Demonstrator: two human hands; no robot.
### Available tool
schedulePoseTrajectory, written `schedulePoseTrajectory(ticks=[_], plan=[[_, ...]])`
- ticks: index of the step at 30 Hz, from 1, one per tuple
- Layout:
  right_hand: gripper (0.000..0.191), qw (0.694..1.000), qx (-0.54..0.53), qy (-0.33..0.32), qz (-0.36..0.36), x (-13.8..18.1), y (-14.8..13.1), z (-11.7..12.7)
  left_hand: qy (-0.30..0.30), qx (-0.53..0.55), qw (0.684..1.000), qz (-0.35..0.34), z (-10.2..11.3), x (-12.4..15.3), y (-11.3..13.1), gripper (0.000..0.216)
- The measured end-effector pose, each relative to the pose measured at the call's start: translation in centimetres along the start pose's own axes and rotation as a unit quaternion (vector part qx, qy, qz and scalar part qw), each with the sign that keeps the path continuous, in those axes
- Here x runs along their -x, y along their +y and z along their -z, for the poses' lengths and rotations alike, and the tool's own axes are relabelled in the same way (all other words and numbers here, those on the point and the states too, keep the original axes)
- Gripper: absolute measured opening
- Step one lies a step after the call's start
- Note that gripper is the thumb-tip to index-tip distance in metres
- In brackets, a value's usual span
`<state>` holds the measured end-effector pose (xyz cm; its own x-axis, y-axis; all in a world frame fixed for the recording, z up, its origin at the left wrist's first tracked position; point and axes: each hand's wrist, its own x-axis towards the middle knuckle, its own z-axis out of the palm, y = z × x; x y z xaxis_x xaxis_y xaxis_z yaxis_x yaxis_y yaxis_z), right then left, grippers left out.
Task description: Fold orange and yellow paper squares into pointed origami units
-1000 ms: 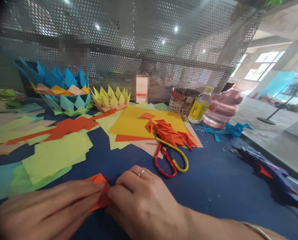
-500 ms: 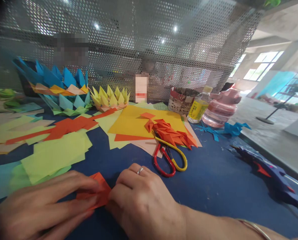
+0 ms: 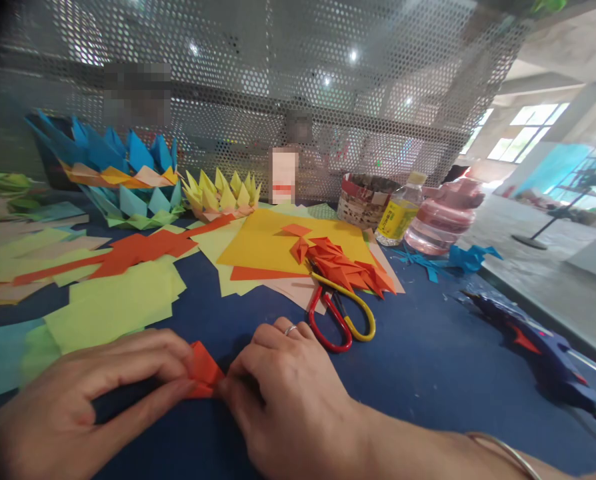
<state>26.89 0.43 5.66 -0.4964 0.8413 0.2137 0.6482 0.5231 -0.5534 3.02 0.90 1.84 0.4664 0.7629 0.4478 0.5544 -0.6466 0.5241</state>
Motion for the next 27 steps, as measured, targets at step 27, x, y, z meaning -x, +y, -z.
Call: schedulePoseTrajectory(ticks=[27], plan=[[0.013, 0.995, 0.085, -0.036, 0.035, -0.4, -0.2, 0.0, 0.021, -0.072, 0.995, -0.064, 0.4, -1.7, 0.6, 0.022]])
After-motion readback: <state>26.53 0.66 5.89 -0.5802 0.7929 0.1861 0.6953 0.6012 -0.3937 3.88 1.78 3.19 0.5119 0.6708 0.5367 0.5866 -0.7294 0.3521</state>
